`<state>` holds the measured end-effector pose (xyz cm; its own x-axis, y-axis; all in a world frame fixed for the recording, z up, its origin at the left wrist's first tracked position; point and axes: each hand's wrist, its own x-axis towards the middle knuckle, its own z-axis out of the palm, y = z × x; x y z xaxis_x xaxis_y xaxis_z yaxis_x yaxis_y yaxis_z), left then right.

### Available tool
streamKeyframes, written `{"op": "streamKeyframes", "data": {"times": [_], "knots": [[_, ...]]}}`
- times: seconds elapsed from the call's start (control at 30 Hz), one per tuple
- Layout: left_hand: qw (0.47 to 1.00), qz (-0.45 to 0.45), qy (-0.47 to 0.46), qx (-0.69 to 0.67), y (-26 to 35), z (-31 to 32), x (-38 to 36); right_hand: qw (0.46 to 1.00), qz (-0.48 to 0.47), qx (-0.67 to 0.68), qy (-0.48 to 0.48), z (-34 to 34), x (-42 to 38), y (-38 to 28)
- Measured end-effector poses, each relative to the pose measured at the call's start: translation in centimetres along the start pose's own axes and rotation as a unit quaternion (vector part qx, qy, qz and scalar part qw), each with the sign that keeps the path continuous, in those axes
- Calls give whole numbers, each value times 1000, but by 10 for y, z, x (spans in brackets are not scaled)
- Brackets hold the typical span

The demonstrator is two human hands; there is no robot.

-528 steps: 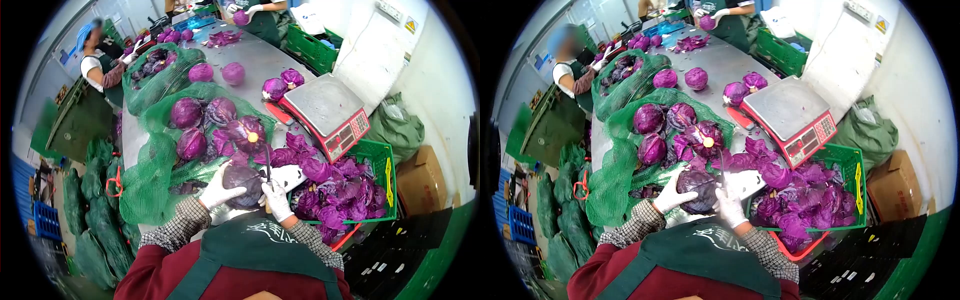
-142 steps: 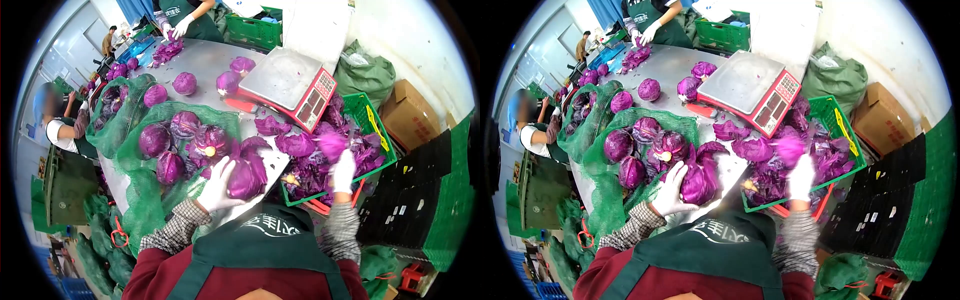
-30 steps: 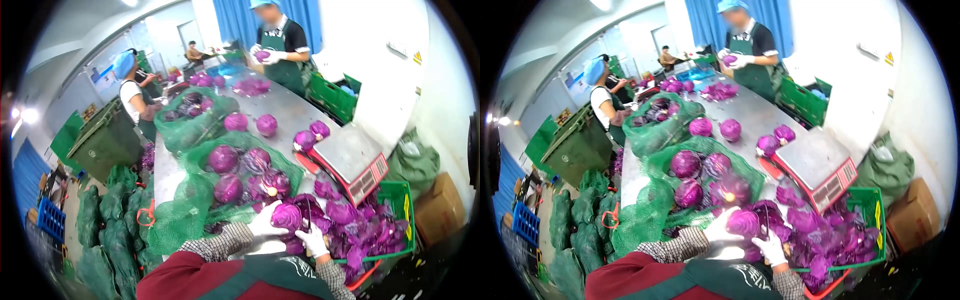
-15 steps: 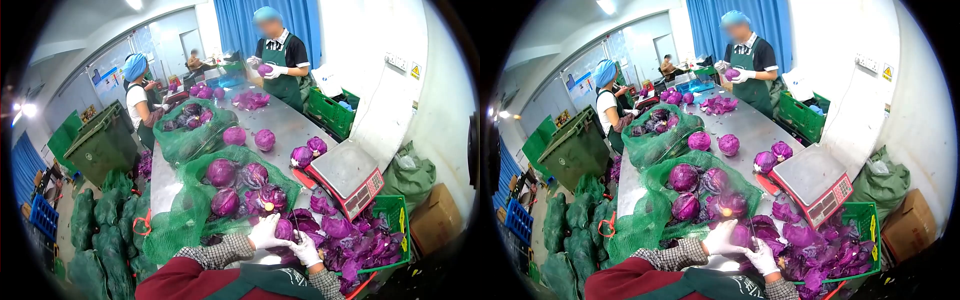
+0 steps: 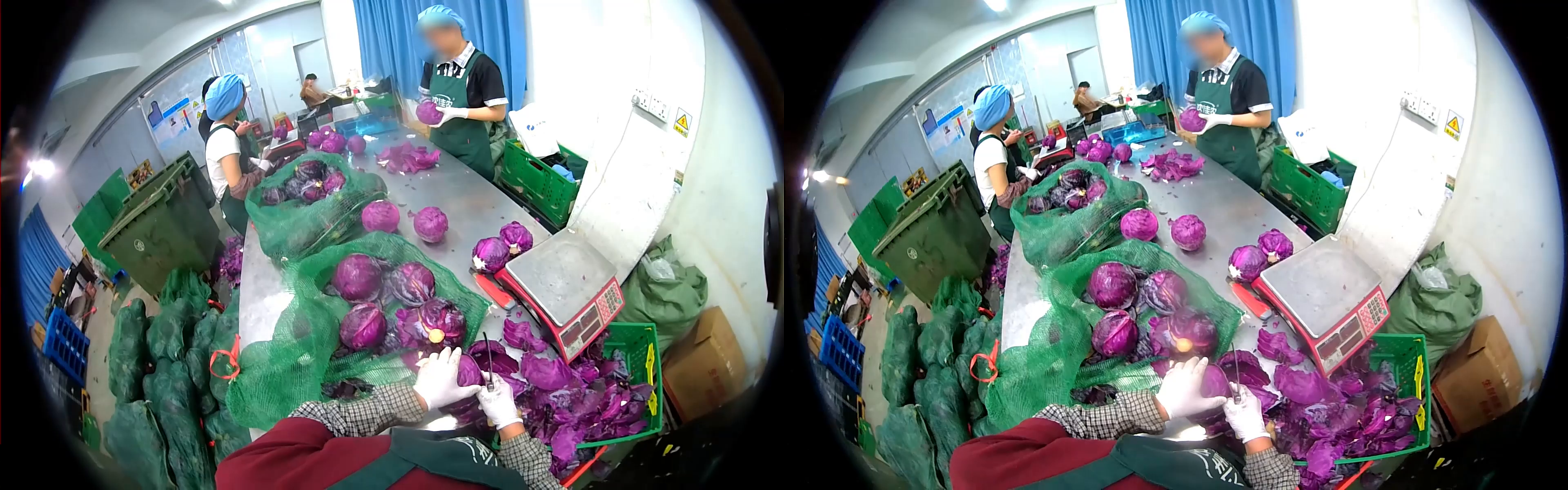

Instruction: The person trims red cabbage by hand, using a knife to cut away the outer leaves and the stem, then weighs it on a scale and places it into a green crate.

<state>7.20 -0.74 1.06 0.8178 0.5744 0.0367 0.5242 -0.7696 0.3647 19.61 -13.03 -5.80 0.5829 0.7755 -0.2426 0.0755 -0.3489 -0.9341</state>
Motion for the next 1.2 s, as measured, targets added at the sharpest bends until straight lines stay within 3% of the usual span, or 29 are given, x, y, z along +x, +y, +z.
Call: {"op": "streamKeyframes", "data": {"times": [0.03,0.07,0.17,0.23,0.37,0.5,0.57,0.67,0.9,0.97,1.03,1.2], "knots": [[1000,21,17,-12,-2,2,-2,999,-5,-39,13,-3,1,2],[998,42,34,-23,-8,6,-5,996,-12,15,84,0,14,30],[992,82,67,-69,-29,13,-16,996,-68,-29,58,-8,22,47],[988,78,61,-120,-42,9,-28,990,-82,-84,77,-6,21,40],[956,89,-3,-278,-81,-1,-53,993,-84,19,76,6,18,41],[975,73,-87,-191,-82,-19,-52,989,-119,-42,73,9,1,24],[992,61,-56,-96,-60,-18,-53,982,-110,-121,90,5,-6,10],[992,-14,-48,-117,-45,-16,-44,980,-125,-111,112,5,-8,22],[950,-23,-34,-309,-60,-6,-50,974,-154,-83,146,-1,-2,39],[955,27,0,-295,-51,0,-48,928,-241,-172,229,-23,-21,0],[931,78,7,-356,-44,13,-35,906,-254,-194,278,-47,-21,-6],[928,159,-40,-335,-22,20,-28,867,-150,-273,389,-126,-20,17]]}}
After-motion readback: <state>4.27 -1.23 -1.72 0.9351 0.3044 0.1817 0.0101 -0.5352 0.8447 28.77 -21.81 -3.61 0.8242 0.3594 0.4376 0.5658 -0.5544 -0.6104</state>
